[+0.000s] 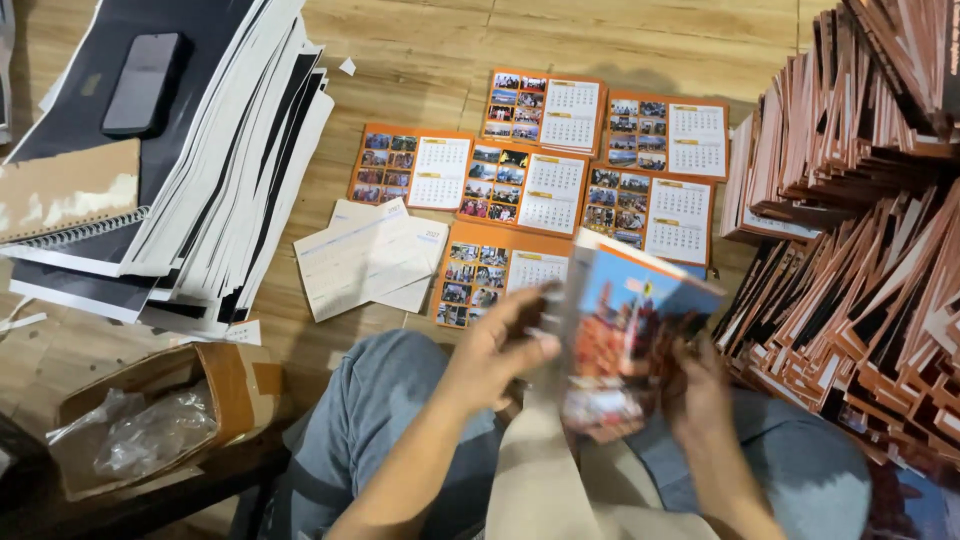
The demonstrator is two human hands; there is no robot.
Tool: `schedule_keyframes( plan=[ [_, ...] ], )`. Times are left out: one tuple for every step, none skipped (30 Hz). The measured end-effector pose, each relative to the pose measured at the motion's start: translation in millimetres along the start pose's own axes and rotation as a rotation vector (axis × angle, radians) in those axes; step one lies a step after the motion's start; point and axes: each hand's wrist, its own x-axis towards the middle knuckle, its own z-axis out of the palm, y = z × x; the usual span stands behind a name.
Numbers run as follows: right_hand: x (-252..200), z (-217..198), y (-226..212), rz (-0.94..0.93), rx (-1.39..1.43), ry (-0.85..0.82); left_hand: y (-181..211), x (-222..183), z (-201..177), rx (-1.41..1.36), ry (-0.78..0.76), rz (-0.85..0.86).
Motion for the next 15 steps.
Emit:
schedule_keyframes(
  plan=[
    [-9.4, 0.1, 3.7, 0.102, 0.183, -0.082, 7.0, -6.2, 5.5, -0.069, -0.126, -0.106],
    [-19.6, -0.4, 7.7, 0.207, 0.363, -0.16, 13.7, -13.2, 11.4, -0.139, -0.25, -0.214],
    [-21.8, 4.1, 7.6, 0.211, 0.363, -0.158, 18.5, -18.4, 17.7, -0.14, -0.25, -0.218],
    [-24.8, 7.4, 7.5, 0.293, 0.364, -0.158, 23.2, -23.6, 24.7, -0.197, -0.261, -0.22],
    [-27.7, 10.5, 7.3, 0.374, 0.366, -0.158, 27.9, -28.9, 31.9, -0.253, -0.271, -0.222],
    [-31.4, 16.5, 1.1, 0.374, 0.366, -0.151, 33.0, -30.8, 36.4, -0.257, -0.276, -0.226],
    [-35.2, 22.9, -5.4, 0.346, 0.328, -0.22, 38.6, -32.9, 40.6, -0.177, -0.211, -0.249],
    [-36.7, 31.8, -12.5, 0.315, 0.289, -0.298, 44.9, -34.0, 43.7, -0.095, -0.14, -0.266],
    [-35.8, 28.1, -9.5, 0.314, 0.287, -0.299, 48.6, -34.3, 45.3, -0.096, -0.139, -0.264],
    [-34.3, 26.7, -5.7, 0.328, 0.293, -0.328, 52.7, -34.7, 45.6, -0.074, -0.117, -0.286],
    [-32.8, 25.4, -1.7, 0.341, 0.299, -0.358, 56.7, -35.2, 45.8, -0.051, -0.096, -0.307],
    [-32.4, 25.6, -0.2, 0.346, 0.299, -0.363, 56.0, -36.5, 45.6, -0.049, -0.089, -0.309],
    [-31.5, 25.5, 1.4, 0.349, 0.304, -0.358, 55.0, -37.6, 45.6, -0.029, -0.085, -0.265],
    [-31.4, 23.7, 3.0, 0.351, 0.311, -0.346, 53.6, -38.4, 46.5, -0.011, -0.087, -0.223],
    [-30.7, 22.1, 5.6, 0.354, 0.312, -0.345, 51.0, -39.8, 48.3, -0.01, -0.087, -0.226]
  ],
)
